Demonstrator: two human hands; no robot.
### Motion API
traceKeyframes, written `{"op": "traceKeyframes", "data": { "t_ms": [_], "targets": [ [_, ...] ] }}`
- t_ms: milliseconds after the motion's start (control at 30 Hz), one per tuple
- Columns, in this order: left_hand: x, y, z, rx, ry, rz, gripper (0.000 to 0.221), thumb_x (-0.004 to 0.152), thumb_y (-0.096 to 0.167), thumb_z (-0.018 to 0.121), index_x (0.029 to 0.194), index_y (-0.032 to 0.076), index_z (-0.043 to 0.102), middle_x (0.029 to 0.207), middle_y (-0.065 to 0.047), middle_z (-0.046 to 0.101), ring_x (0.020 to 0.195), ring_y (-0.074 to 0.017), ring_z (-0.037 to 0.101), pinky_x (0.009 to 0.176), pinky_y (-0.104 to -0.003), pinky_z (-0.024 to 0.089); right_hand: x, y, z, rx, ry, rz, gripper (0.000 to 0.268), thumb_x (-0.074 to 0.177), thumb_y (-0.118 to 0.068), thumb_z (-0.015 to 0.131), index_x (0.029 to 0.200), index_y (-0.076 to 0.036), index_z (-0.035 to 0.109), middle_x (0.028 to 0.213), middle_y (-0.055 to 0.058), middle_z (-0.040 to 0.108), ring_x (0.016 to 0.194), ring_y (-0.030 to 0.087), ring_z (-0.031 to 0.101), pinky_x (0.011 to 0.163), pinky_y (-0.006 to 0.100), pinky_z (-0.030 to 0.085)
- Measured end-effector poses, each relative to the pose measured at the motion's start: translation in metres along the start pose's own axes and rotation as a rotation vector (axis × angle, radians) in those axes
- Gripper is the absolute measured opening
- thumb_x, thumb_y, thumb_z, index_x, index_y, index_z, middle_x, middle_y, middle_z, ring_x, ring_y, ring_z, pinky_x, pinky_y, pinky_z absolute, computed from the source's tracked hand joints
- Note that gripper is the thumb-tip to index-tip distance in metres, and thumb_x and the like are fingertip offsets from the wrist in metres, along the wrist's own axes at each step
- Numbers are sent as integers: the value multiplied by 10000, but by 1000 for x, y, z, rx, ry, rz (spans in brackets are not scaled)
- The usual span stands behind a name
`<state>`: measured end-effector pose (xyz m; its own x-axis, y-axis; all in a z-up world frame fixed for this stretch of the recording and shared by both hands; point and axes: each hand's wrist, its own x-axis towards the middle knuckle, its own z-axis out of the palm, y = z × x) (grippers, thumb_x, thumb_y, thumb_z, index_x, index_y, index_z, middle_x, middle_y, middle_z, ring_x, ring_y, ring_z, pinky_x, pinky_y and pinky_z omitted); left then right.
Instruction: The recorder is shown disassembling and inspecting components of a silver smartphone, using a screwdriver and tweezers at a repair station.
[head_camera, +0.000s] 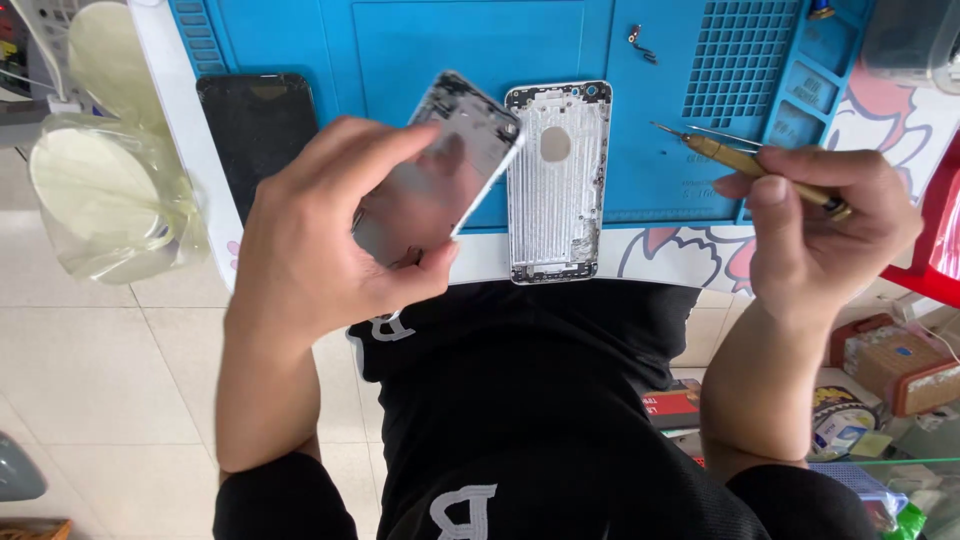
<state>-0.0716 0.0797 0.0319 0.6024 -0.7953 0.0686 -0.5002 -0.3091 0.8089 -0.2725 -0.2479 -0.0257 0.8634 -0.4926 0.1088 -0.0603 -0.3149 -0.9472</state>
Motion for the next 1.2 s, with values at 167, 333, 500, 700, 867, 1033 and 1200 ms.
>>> {"op": "traceKeyframes", "data": {
  "t_ms": [167, 333, 500, 700, 867, 1033, 1200],
  "targets": [
    [-12, 11, 45, 247, 261, -154, 634, 783, 245, 924, 1330, 68, 656, 1228, -95, 674, 1018, -244, 732, 843, -341, 618, -38, 34, 10, 88, 211, -53, 182, 1103, -5, 734, 1087, 85, 577, 964, 188, 686, 778, 227, 720, 730, 286, 610],
    [-15, 1, 77, 504, 478, -168, 607, 825, 193, 911, 1353, 95, 629, 1307, -105, 648, 1145, -257, 720, 922, -331, 630, -50, 57, 9, 35, 345, -137, 176, 1089, 0, 750, 1064, 61, 587, 843, 133, 669, 721, 174, 622, 699, 221, 495],
    [-22, -20, 92, 612, 463, -146, 748, 872, 224, 888, 1530, 89, 561, 1552, -145, 563, 1333, -358, 633, 1153, -434, 541, -44, 53, 14, 120, 337, -28, 172, 1115, -80, 718, 1126, 40, 595, 1097, 115, 657, 851, 132, 633, 764, 224, 532],
    [-22, -12, 100, 538, 384, -239, 682, 992, 325, 817, 1565, 85, 537, 1664, -222, 377, 1568, -428, 400, 1260, -697, 276, -44, 64, 10, 51, 293, -91, 185, 1133, -70, 728, 1109, 47, 587, 1012, 118, 662, 843, 135, 609, 748, 217, 484],
    [-5, 9, 125, 447, 415, -137, 597, 993, 339, 768, 1523, 153, 567, 1678, -147, 335, 1587, -376, 338, 1283, -693, 148, -43, 54, 15, 117, 270, -23, 196, 1172, -146, 646, 1138, 11, 533, 1056, 102, 633, 806, 90, 548, 751, 195, 447],
    [21, 27, 144, 253, 285, -18, 493, 976, 261, 759, 1442, 147, 645, 1638, -107, 408, 1551, -348, 404, 1306, -658, 180, -43, 55, 14, 103, 261, -63, 222, 1189, -163, 605, 1093, 7, 499, 1053, 104, 619, 832, 97, 556, 790, 204, 468],
    [44, 27, 151, 245, 227, 48, 333, 963, 185, 778, 1282, 126, 699, 1488, -63, 550, 1364, -254, 564, 1239, -583, 322, -41, 52, 14, 76, 216, -28, 148, 1161, -105, 599, 1121, 12, 518, 1028, 117, 614, 796, 95, 534, 751, 199, 453]
  ]
}}
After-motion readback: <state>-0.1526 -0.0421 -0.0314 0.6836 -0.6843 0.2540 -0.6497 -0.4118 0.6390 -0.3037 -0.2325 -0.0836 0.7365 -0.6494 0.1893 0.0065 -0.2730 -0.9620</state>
